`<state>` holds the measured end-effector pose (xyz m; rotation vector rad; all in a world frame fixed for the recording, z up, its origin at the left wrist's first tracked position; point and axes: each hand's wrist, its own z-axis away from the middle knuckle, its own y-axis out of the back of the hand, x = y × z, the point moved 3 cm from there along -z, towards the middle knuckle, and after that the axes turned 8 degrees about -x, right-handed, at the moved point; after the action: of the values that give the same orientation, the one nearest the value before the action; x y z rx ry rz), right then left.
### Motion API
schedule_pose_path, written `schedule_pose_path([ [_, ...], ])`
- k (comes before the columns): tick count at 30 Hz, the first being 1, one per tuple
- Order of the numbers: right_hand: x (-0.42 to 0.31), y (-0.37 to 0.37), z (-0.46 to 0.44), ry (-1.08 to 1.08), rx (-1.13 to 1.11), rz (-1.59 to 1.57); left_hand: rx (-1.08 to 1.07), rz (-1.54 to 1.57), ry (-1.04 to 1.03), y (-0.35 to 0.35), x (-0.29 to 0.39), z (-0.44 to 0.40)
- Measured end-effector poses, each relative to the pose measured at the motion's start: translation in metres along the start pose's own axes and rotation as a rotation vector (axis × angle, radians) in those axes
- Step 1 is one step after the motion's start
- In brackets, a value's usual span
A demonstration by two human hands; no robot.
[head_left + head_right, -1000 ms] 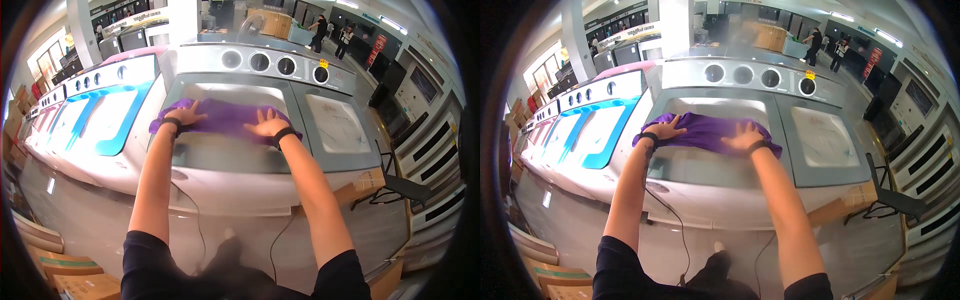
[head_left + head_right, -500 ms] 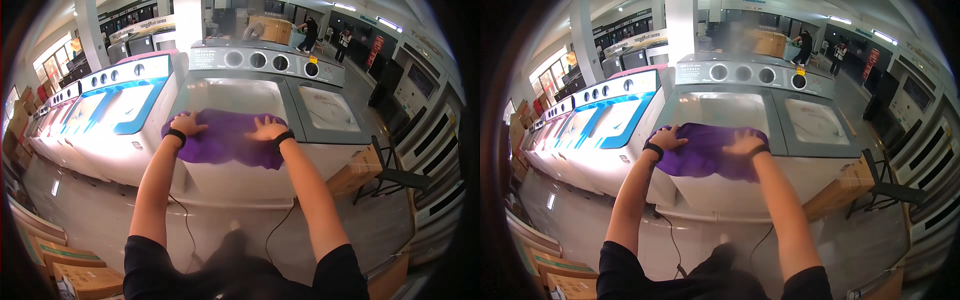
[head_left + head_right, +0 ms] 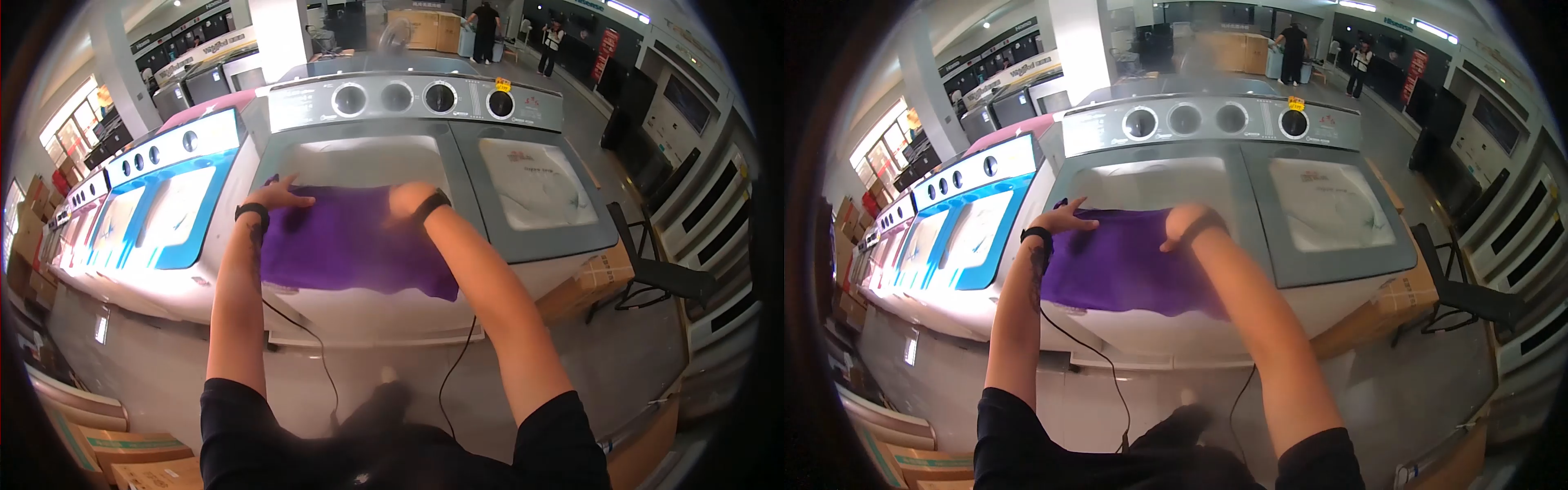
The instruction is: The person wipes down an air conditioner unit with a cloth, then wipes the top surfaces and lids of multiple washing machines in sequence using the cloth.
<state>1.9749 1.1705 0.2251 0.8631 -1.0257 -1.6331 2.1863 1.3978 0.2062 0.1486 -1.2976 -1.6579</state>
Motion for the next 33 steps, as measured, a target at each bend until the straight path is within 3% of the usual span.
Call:
schedule_pose_path([
  [4, 0.019, 0.029, -0.021, 0.035, 0.078, 0.045, 0.037, -0.287, 0.136, 0.020, 0.028, -0.026],
  [11, 0.031, 0.056, -0.108, -0.019, -0.165, 0.063, 0.035, -0.196, -0.049, 0.057, 0.023, -0.112],
  [14, 0.037, 0.072, -0.127, 0.040, -0.033, 0.089, 0.110, -0.152, -0.080, 0.064, 0.020, -0.132],
  [21, 0.090, 0.056, -0.199, -0.236, 0.089, -0.055, 0.247, -0.087, -0.025, 0.076, 0.007, -0.168],
  [23, 0.085, 0.055, -0.187, -0.296, 0.101, -0.077, 0.331, -0.085, -0.047, 0.073, 0.006, -0.160],
  [27, 0.070, 0.054, -0.147, -0.434, 0.098, -0.217, 0.577, -0.279, 0.170, 0.039, 0.032, -0.139],
  [30, 0.067, 0.047, -0.124, -0.388, 0.018, -0.233, 0.552, -0.300, 0.344, 0.015, 0.054, -0.114],
  [33, 0.062, 0.035, -0.092, -0.437, -0.009, -0.200, 0.367, -0.132, 0.389, 0.000, 0.053, -0.077],
])
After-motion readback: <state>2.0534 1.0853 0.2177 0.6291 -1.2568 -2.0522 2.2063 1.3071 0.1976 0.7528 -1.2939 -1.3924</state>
